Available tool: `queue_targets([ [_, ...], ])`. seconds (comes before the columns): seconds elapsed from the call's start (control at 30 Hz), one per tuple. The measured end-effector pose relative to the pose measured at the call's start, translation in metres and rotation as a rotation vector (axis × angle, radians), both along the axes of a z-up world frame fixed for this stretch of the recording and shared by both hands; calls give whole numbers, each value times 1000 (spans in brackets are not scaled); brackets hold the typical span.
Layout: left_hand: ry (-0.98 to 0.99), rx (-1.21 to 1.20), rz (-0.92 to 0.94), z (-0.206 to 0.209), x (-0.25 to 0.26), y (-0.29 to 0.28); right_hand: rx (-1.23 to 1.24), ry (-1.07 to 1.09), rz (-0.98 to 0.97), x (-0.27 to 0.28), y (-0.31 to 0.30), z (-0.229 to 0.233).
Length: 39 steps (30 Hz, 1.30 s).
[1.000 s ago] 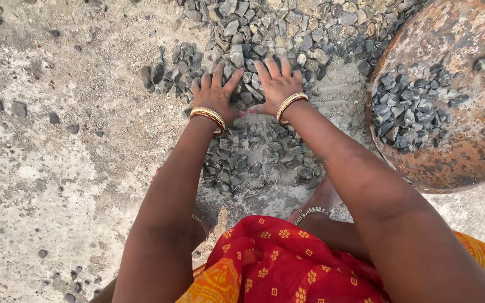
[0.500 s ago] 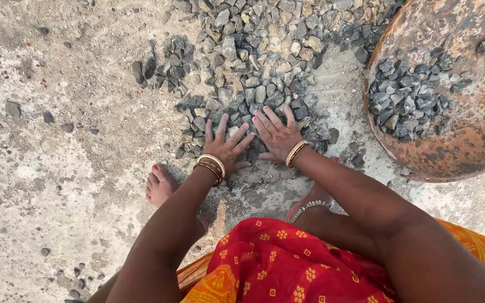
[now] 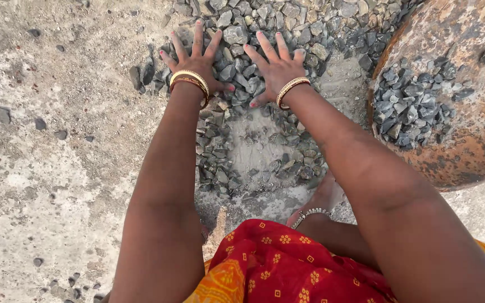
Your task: The person sits on a concrete floor and uses both hands to gather small grey rocks from a pile. They scoop the rocks and transfer them into a large, rusty metal bowl placed nearby. The person repeatedly scoops and moves the rocks from the ground into the bowl.
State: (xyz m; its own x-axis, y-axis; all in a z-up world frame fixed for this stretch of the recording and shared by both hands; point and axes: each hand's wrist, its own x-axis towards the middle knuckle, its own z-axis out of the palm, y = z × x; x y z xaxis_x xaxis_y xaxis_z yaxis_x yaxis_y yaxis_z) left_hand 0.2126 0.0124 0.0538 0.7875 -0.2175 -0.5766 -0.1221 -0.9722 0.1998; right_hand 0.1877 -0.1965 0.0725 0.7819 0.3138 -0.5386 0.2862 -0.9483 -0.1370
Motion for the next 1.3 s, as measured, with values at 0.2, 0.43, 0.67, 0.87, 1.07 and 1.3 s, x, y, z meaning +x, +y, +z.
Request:
queue_targets([
  [0.2, 145, -67, 193, -17, 14, -12, 0, 151, -91, 14, 8, -7],
  [0.43, 208, -43, 89, 25, -39, -27, 44, 75, -61, -29, 2, -20],
  [0.67, -136, -108, -313, -26, -171, -10, 210, -279, 177, -144, -20, -29],
  [0.87, -376, -320, -436, -58, -216, 1, 265, -464, 313, -187, -27, -58],
  [1.07, -195, -187, -317, -24, -143, -12, 171, -323, 299, -111, -14, -60],
  [1.3, -118, -81, -180, -20, -32, -13, 193, -313, 91, -12, 4, -37],
])
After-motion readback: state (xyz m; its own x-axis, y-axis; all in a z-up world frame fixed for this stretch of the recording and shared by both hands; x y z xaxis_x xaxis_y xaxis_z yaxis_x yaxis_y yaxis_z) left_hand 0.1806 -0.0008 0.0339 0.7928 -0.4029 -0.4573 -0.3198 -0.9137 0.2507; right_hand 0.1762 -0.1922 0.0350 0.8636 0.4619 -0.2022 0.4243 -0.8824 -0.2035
